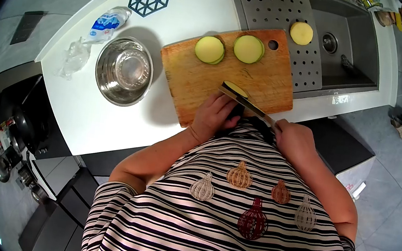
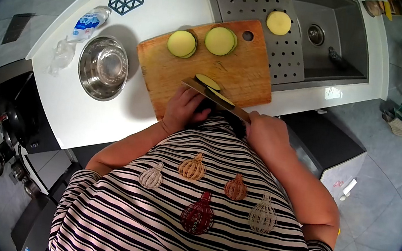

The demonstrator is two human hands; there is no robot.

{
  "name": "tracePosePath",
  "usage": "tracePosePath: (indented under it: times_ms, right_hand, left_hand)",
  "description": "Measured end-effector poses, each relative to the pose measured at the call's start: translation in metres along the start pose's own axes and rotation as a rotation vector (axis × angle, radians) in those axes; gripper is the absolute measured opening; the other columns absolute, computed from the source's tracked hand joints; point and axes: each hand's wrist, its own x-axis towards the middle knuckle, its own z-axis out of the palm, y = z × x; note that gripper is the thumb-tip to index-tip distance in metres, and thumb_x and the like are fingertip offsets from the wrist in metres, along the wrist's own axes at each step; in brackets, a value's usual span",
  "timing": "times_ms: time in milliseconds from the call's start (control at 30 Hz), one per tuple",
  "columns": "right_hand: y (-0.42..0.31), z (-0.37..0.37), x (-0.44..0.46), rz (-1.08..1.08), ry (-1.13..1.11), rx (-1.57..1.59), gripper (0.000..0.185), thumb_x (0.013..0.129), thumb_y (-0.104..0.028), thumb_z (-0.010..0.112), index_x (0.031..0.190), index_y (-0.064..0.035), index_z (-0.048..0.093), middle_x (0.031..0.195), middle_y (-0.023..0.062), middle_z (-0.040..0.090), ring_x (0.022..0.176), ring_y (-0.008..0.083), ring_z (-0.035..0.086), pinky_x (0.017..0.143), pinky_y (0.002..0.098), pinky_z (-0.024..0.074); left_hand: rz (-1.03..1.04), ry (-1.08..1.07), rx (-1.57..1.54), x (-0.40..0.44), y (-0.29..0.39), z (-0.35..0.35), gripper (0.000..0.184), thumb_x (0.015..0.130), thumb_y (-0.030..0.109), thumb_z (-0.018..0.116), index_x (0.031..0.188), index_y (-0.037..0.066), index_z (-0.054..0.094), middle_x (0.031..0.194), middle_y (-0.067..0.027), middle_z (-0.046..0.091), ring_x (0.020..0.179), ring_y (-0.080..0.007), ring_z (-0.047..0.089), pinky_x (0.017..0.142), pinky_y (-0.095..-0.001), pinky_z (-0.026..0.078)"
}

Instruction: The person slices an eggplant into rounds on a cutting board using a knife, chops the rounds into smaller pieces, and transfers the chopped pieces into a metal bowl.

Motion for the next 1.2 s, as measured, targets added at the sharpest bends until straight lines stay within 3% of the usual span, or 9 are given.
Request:
tracePosePath:
  times_ms: [200,300,500,700,767,833,933,1033,1200]
  right_hand:
    - [0.008,0.03,0.033,-0.001,-0.044,-0.043,0.024,0.088,-0.022,0.062,0.083,0.0004,0.067,0.073,0.0208,0.067,0.069,0.0376,0.067,0.064,0.0465,0.0521]
    - [0.0,0.047,0.055,-0.039,0.097,0.015,0.021,0.085,-0.019,0.064,0.077,-0.0008,0.069,0.07,0.0207,0.066,0.068,0.0381,0.067,0.063,0.0456,0.0523]
    - [-0.004,0.049,0.052,-0.1,0.237,0.087,0.017,0.082,-0.018,0.065,0.077,-0.0018,0.068,0.072,0.0203,0.067,0.069,0.0383,0.067,0.063,0.0465,0.052]
    - [0.013,0.063,0.032,-0.102,0.375,-0.068,0.024,0.074,-0.014,0.069,0.096,-0.004,0.067,0.072,0.0146,0.065,0.066,0.033,0.065,0.059,0.0432,0.0496]
    - [0.013,0.054,0.025,-0.281,0.633,-0.214,0.025,0.073,-0.013,0.064,0.096,-0.0033,0.064,0.064,0.0102,0.059,0.055,0.0271,0.06,0.053,0.0381,0.0473]
    - [0.011,0.049,0.021,-0.293,0.661,-0.241,0.034,0.068,-0.01,0.066,0.101,-0.004,0.065,0.066,0.0089,0.057,0.056,0.0266,0.059,0.053,0.0379,0.0456]
    - [0.005,0.041,0.016,-0.34,0.709,-0.274,0.045,0.062,-0.008,0.068,0.107,-0.0044,0.066,0.068,0.0071,0.055,0.056,0.0253,0.056,0.054,0.0372,0.0437]
    - [0.002,0.036,0.011,-0.399,0.744,-0.262,0.046,0.063,-0.008,0.067,0.109,-0.0039,0.066,0.067,0.0063,0.054,0.056,0.024,0.055,0.055,0.0361,0.0436]
    - [-0.002,0.035,0.009,-0.421,0.764,-0.28,0.043,0.066,-0.008,0.064,0.109,-0.0034,0.066,0.065,0.0054,0.053,0.056,0.0225,0.055,0.056,0.0352,0.0439]
  left_hand:
    - [0.006,0.019,-0.024,0.007,0.011,0.006,0.046,0.067,0.018,0.079,0.109,0.004,0.067,0.113,-0.0097,0.062,0.103,-0.0314,0.06,0.085,-0.0384,0.054]
    - [-0.001,0.021,0.005,0.007,0.008,0.003,0.046,0.066,0.017,0.079,0.109,0.005,0.067,0.112,-0.0083,0.063,0.1,-0.0299,0.061,0.083,-0.0374,0.054]
    - [0.014,0.018,0.004,0.011,0.008,-0.004,0.045,0.066,0.018,0.081,0.107,0.005,0.068,0.111,-0.0081,0.063,0.097,-0.0296,0.061,0.082,-0.0374,0.054]
    - [0.173,0.038,-0.058,0.024,0.01,-0.042,0.036,0.073,0.024,0.079,0.102,0.005,0.068,0.108,-0.0063,0.064,0.097,-0.029,0.059,0.084,-0.0404,0.049]
    - [0.11,0.065,0.056,0.047,0.018,-0.065,0.038,0.072,0.021,0.08,0.105,0.007,0.069,0.107,-0.0064,0.066,0.099,-0.029,0.06,0.091,-0.0421,0.046]
    - [0.036,-0.099,0.002,0.074,0.014,-0.075,0.049,0.072,0.027,0.082,0.114,0.006,0.068,0.116,-0.0109,0.065,0.108,-0.0329,0.059,0.099,-0.0436,0.043]
    - [-0.126,-0.597,-0.119,0.088,0.015,-0.081,0.076,0.067,0.035,0.086,0.132,0.006,0.058,0.133,-0.0207,0.055,0.124,-0.0378,0.052,0.108,-0.0422,0.039]
    - [-0.076,-0.867,-0.314,0.095,-0.005,-0.075,0.079,0.067,0.034,0.086,0.135,0.005,0.055,0.135,-0.0195,0.054,0.123,-0.0352,0.053,0.105,-0.0412,0.042]
    - [-0.113,-0.9,-0.388,0.094,-0.007,-0.079,0.076,0.069,0.027,0.084,0.137,0.009,0.054,0.137,-0.0173,0.053,0.123,-0.0343,0.053,0.105,-0.04,0.043]
